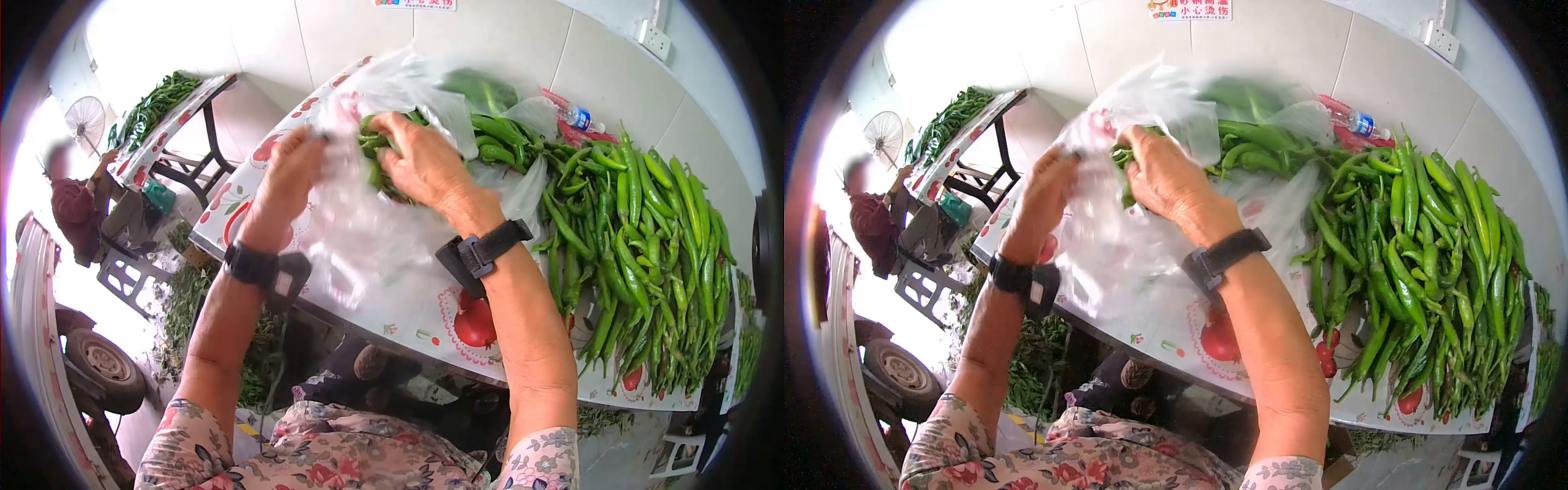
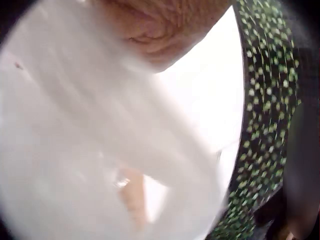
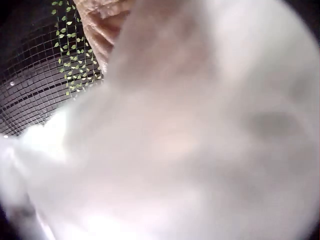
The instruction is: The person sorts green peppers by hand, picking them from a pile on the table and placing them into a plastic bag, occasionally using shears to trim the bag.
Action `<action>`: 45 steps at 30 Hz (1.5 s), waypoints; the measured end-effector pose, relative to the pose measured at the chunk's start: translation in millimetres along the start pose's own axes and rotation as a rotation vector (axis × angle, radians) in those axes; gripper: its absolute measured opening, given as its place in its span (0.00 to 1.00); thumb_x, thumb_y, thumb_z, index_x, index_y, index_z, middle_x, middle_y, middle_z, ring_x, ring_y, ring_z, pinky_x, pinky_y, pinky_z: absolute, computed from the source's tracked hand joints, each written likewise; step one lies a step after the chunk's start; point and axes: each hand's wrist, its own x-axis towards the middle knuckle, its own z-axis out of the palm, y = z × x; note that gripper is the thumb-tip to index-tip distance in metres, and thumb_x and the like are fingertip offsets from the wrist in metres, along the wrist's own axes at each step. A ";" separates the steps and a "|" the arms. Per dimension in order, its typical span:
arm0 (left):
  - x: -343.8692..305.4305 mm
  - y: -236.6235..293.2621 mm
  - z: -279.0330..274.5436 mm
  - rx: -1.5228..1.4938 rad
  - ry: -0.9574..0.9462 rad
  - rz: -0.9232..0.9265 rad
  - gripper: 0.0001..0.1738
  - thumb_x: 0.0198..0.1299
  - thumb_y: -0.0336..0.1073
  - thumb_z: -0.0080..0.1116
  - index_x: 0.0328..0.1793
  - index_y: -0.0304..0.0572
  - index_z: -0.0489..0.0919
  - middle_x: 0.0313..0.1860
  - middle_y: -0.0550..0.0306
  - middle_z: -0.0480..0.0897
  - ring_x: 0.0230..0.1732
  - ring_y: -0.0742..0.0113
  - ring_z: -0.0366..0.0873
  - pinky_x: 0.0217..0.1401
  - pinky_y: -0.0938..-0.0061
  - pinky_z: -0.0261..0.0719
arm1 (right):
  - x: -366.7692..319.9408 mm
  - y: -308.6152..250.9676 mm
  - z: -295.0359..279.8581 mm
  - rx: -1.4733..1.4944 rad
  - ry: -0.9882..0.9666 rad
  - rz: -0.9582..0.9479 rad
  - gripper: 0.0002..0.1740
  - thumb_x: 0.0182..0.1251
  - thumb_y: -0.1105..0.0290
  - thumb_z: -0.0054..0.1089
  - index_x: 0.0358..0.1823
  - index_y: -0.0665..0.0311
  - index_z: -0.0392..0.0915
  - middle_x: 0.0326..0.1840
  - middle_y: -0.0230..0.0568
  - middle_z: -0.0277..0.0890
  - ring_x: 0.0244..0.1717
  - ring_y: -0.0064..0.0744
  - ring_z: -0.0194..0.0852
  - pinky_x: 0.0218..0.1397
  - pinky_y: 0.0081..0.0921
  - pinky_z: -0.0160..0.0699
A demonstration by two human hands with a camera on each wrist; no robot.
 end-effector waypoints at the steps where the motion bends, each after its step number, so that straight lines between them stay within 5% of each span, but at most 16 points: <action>1: 12.3 4.4 3.4 -0.250 0.034 0.057 0.13 0.65 0.34 0.45 0.50 0.35 0.75 0.43 0.57 0.81 0.40 0.68 0.79 0.40 0.70 0.78 | 1.0 -2.8 -7.0 0.014 -0.031 0.128 0.22 0.57 0.75 0.54 0.56 0.65 0.70 0.49 0.53 0.77 0.53 0.49 0.74 0.55 0.37 0.73; 2: 15.9 26.4 20.9 -0.414 0.131 0.012 0.15 0.66 0.34 0.42 0.52 0.32 0.73 0.43 0.52 0.81 0.43 0.64 0.79 0.46 0.70 0.79 | 0.5 -1.3 -9.6 -0.051 -0.008 0.132 0.18 0.57 0.76 0.53 0.51 0.66 0.72 0.41 0.52 0.79 0.46 0.51 0.78 0.49 0.38 0.75; 5: 36.0 17.0 25.3 -0.491 -0.049 0.102 0.15 0.66 0.32 0.44 0.53 0.30 0.72 0.48 0.51 0.79 0.47 0.62 0.79 0.52 0.71 0.79 | -4.8 13.6 1.8 -0.096 0.004 -0.070 0.15 0.57 0.71 0.55 0.47 0.61 0.76 0.37 0.51 0.80 0.41 0.51 0.78 0.45 0.43 0.75; 6: 45.8 21.2 31.0 -0.657 0.046 -0.129 0.13 0.65 0.32 0.44 0.50 0.32 0.74 0.43 0.51 0.81 0.43 0.65 0.81 0.48 0.72 0.82 | -3.4 12.6 2.5 -0.144 -0.138 -0.062 0.13 0.53 0.80 0.53 0.42 0.67 0.76 0.45 0.51 0.78 0.48 0.47 0.77 0.51 0.36 0.73; 10: 78.9 -36.6 -6.2 -0.875 -0.352 -0.115 0.16 0.65 0.37 0.43 0.51 0.32 0.75 0.45 0.52 0.81 0.43 0.63 0.80 0.47 0.68 0.81 | -11.7 19.7 8.6 -0.294 -0.159 -0.225 0.09 0.50 0.79 0.57 0.34 0.65 0.79 0.39 0.50 0.79 0.40 0.49 0.78 0.46 0.37 0.75; 13: 42.9 -1.2 8.5 -0.849 -0.187 -0.032 0.17 0.64 0.37 0.45 0.51 0.32 0.76 0.44 0.52 0.81 0.44 0.61 0.80 0.49 0.67 0.81 | -6.5 19.5 10.3 -0.202 -0.130 0.010 0.07 0.50 0.75 0.61 0.32 0.65 0.79 0.34 0.47 0.79 0.35 0.51 0.77 0.42 0.39 0.76; 14: 33.5 4.4 9.5 -0.888 -0.340 0.047 0.18 0.62 0.37 0.48 0.52 0.31 0.75 0.45 0.50 0.82 0.45 0.60 0.80 0.51 0.66 0.81 | -5.8 20.3 10.9 -0.200 -0.081 0.026 0.09 0.49 0.71 0.63 0.33 0.65 0.78 0.32 0.46 0.78 0.35 0.50 0.77 0.40 0.38 0.75; 17: 36.2 0.1 -3.8 -0.976 -0.312 -0.078 0.19 0.60 0.37 0.49 0.53 0.31 0.75 0.46 0.48 0.82 0.46 0.59 0.80 0.50 0.66 0.81 | -4.9 20.0 10.8 -0.256 0.109 0.099 0.14 0.49 0.70 0.65 0.38 0.65 0.77 0.32 0.47 0.78 0.38 0.50 0.77 0.41 0.37 0.75; 18: 43.9 -7.0 -16.5 -0.964 -0.412 -0.083 0.21 0.58 0.38 0.53 0.54 0.31 0.75 0.49 0.46 0.81 0.47 0.59 0.80 0.51 0.66 0.81 | -5.5 16.8 6.5 -0.239 0.090 0.141 0.23 0.50 0.68 0.66 0.48 0.65 0.73 0.40 0.49 0.77 0.40 0.51 0.77 0.43 0.38 0.75; 21: 45.8 -23.0 -26.5 -0.992 -0.413 -0.082 0.23 0.58 0.40 0.57 0.55 0.31 0.75 0.50 0.47 0.81 0.48 0.59 0.80 0.52 0.66 0.80 | -12.2 19.5 13.7 -0.328 0.169 0.043 0.29 0.51 0.67 0.67 0.54 0.65 0.68 0.49 0.50 0.73 0.42 0.52 0.76 0.46 0.40 0.75; 27: 46.5 -27.2 -21.6 -1.017 -0.443 -0.051 0.23 0.60 0.41 0.57 0.56 0.32 0.74 0.51 0.48 0.81 0.50 0.58 0.79 0.56 0.65 0.77 | -13.1 6.4 5.4 -0.349 -0.109 0.248 0.33 0.51 0.68 0.68 0.58 0.65 0.64 0.51 0.49 0.70 0.49 0.52 0.74 0.50 0.41 0.74; 34: 45.1 -25.2 -16.2 -0.960 -0.394 -0.041 0.20 0.61 0.40 0.55 0.54 0.32 0.76 0.51 0.49 0.81 0.50 0.60 0.79 0.57 0.65 0.77 | -19.0 7.4 24.0 -0.364 -0.150 -0.101 0.36 0.45 0.78 0.64 0.60 0.63 0.61 0.48 0.50 0.71 0.47 0.53 0.72 0.49 0.42 0.73; 40: 42.6 -23.3 -14.7 -0.958 -0.404 -0.050 0.18 0.61 0.39 0.54 0.51 0.34 0.77 0.49 0.51 0.82 0.49 0.62 0.80 0.56 0.66 0.78 | -17.4 15.2 21.5 -0.332 -0.128 0.097 0.40 0.46 0.80 0.59 0.64 0.62 0.56 0.45 0.56 0.74 0.44 0.54 0.75 0.45 0.43 0.74; 45: 44.7 -26.4 -15.9 -0.952 -0.351 -0.043 0.18 0.61 0.38 0.54 0.52 0.33 0.77 0.49 0.51 0.82 0.48 0.62 0.80 0.55 0.67 0.78 | -15.9 14.8 18.2 -0.375 -0.185 0.083 0.37 0.48 0.78 0.58 0.64 0.59 0.60 0.47 0.55 0.74 0.44 0.53 0.76 0.45 0.43 0.75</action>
